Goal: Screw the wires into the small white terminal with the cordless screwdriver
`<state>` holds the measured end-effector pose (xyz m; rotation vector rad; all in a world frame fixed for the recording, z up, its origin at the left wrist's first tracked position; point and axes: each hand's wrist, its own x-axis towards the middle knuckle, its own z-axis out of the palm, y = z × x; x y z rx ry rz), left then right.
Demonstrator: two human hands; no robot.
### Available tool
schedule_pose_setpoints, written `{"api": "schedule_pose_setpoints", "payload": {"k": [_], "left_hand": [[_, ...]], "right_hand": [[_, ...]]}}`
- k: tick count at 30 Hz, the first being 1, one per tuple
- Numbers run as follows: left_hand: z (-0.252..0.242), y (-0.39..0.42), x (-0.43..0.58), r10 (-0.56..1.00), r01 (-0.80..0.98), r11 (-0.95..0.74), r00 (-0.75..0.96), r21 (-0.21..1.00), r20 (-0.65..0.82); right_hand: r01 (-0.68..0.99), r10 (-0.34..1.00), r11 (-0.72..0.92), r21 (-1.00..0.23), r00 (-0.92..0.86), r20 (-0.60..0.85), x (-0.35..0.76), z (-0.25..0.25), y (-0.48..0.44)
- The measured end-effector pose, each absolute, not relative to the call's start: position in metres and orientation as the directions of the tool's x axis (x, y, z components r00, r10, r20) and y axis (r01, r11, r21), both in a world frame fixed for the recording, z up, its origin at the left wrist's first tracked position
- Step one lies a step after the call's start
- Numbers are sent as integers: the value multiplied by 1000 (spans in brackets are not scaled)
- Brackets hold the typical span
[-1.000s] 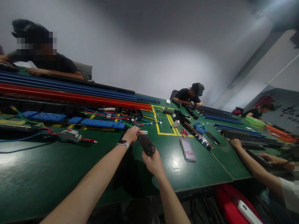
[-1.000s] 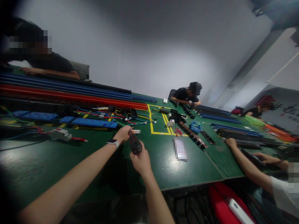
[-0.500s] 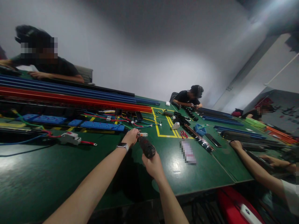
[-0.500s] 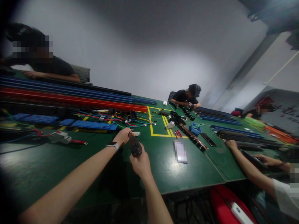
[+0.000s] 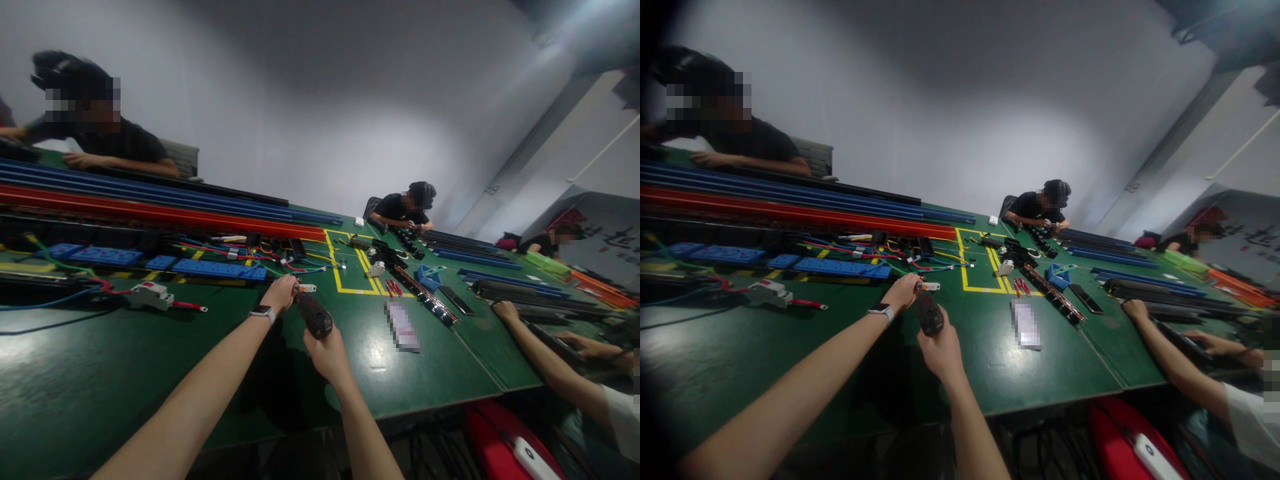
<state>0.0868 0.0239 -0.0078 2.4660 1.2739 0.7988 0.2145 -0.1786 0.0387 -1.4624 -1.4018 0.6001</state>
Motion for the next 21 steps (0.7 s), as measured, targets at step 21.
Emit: {"api": "schedule_pose_setpoints", "payload": {"k": [21], "left_hand": [[-20, 33, 87, 797, 662, -603, 487, 445, 358]], "right_hand": [[443, 938, 156, -883, 213, 273, 214, 41, -178]]}}
